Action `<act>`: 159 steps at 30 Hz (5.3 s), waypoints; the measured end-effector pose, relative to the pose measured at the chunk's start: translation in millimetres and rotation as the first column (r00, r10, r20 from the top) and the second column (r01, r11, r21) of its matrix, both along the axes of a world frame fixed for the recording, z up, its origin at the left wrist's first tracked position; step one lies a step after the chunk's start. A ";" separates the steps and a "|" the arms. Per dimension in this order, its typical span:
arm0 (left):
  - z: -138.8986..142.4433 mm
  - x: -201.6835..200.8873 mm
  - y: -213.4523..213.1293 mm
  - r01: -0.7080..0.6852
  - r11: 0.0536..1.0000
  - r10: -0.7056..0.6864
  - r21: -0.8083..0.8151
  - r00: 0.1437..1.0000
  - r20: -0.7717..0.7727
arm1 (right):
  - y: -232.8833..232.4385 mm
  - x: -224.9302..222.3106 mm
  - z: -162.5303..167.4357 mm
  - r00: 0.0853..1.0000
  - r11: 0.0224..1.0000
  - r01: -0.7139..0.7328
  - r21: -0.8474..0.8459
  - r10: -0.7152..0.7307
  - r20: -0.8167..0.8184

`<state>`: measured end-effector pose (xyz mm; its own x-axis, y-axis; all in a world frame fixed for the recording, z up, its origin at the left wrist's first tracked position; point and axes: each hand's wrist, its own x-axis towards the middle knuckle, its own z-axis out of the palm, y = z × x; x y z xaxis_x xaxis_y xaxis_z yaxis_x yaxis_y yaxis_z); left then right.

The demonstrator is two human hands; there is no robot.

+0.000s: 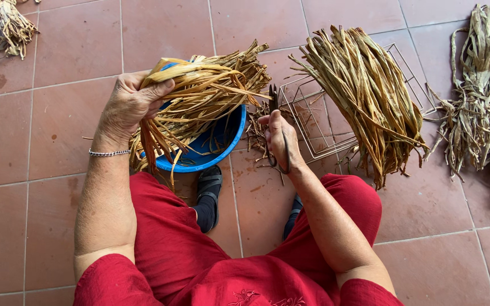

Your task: The person sits on a tiled floor and uses shears to trim dried plant strips. They pick up strips from a blue basin, cut them, and place the trimmed pieces onto a wire rack.

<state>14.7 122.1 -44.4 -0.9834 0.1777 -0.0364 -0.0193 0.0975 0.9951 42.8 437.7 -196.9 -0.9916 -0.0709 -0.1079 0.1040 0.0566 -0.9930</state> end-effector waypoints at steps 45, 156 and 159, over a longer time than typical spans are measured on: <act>-1.4 2.0 -32.6 0.068 0.960 -0.064 0.273 0.998 -0.023 | -32.3 -7.9 1.0 0.930 0.885 -0.281 -0.372 0.347 0.124; -223.0 -162.5 481.7 -0.285 0.474 -0.846 -0.833 0.114 -0.520 | 113.4 161.6 19.1 0.957 0.472 -0.274 0.838 0.223 0.187; -277.8 -152.8 485.7 -0.124 0.374 -0.875 -0.919 0.283 -0.394 | 123.3 161.2 20.4 0.948 0.437 -0.313 0.844 0.191 0.253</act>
<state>-138.1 607.8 -322.2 -0.3351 0.9152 0.2237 0.9288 0.3607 -0.0843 204.0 561.0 -176.5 -0.9239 -0.1258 -0.3614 0.0302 0.9175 -0.3966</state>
